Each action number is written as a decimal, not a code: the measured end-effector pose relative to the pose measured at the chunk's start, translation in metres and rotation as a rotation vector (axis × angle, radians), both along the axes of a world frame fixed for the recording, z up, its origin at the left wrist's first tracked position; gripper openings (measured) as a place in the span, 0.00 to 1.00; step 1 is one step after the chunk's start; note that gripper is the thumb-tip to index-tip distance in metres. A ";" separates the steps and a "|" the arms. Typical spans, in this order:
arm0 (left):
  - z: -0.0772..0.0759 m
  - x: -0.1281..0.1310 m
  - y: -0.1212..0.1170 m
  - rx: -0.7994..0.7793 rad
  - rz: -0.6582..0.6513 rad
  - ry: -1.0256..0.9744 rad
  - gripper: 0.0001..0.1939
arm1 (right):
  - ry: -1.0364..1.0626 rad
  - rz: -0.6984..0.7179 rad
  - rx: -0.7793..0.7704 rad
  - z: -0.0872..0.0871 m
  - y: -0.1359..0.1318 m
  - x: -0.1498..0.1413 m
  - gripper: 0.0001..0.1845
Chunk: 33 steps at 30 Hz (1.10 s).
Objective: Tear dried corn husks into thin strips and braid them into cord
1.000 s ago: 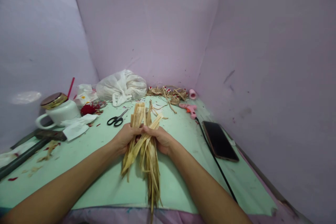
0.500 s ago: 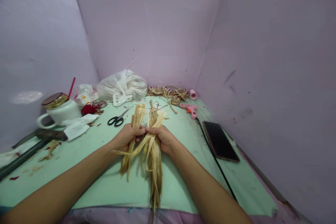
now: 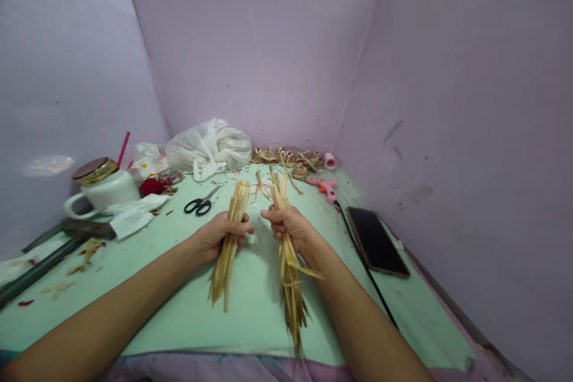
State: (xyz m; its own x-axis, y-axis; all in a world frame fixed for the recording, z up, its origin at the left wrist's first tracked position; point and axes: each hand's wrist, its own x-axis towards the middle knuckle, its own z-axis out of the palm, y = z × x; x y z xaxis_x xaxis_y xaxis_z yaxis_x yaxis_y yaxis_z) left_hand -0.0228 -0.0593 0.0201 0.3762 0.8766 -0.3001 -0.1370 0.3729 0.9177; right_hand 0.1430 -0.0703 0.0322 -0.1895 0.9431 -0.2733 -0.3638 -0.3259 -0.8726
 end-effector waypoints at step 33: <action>-0.001 0.005 0.002 0.044 0.078 0.065 0.09 | -0.316 -0.068 0.184 -0.014 -0.003 -0.024 0.14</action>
